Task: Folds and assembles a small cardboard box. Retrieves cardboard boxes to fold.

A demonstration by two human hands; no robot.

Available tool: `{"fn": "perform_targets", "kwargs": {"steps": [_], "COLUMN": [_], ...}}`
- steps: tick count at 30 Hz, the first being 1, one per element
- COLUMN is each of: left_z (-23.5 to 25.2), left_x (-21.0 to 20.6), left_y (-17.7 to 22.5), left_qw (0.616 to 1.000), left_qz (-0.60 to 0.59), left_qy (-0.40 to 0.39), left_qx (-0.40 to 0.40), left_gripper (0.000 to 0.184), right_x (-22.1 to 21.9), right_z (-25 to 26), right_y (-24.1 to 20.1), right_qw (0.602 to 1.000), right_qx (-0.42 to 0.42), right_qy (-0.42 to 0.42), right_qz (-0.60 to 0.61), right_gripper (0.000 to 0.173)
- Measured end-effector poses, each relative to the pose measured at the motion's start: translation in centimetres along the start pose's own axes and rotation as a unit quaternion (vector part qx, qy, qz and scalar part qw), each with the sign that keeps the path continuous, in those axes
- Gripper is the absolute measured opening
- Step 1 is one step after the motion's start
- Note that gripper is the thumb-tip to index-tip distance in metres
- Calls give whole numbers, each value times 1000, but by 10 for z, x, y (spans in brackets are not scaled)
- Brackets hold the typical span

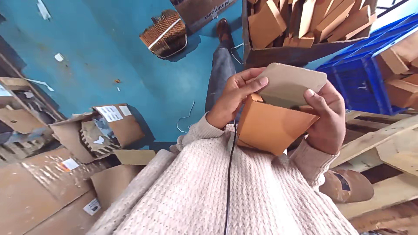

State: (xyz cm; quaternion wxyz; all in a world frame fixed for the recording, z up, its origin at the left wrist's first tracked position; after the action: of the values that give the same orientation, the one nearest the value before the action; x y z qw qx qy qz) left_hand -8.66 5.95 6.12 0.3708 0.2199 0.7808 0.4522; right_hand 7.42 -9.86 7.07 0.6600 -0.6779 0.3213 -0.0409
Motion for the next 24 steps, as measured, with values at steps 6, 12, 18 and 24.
{"fn": "perform_targets", "kwargs": {"steps": [6,12,18,24], "left_z": [3,1,-3,-4], "left_x": [11,20,34,29], "left_y": [-5,-2,3,-7], "left_qw": [994,997,991,996], "left_qz": [-98,-55,16,-9], "left_qy": [17,-43,-136,-70], "left_qx": [-40,-41,-13,-50], "left_gripper": [51,45,28,15], "right_x": [6,6,5,2], "right_z": [-5,-6,-8,-7], "right_y": [6,7,6,3], "right_qw": [999,999,998,998], "right_qx": [-3,8,17,10], "right_qy": [-9,-26,-45,-42], "right_qz": [-53,-43,-39,-56], "right_gripper": [22,21,23,29]}}
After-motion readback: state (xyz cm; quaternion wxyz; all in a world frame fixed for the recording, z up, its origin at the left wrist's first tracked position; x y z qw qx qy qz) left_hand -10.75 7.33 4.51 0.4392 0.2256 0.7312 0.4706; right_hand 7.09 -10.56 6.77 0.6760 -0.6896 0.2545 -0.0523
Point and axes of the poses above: each hand's wrist, its own z-axis towards the middle knuckle, its own x-axis out of the back of the hand, y = z × x, the point moved 1 cm from there along z, towards the middle knuckle, and after that the axes turned 9 degrees about z, right-handed, at the moved point
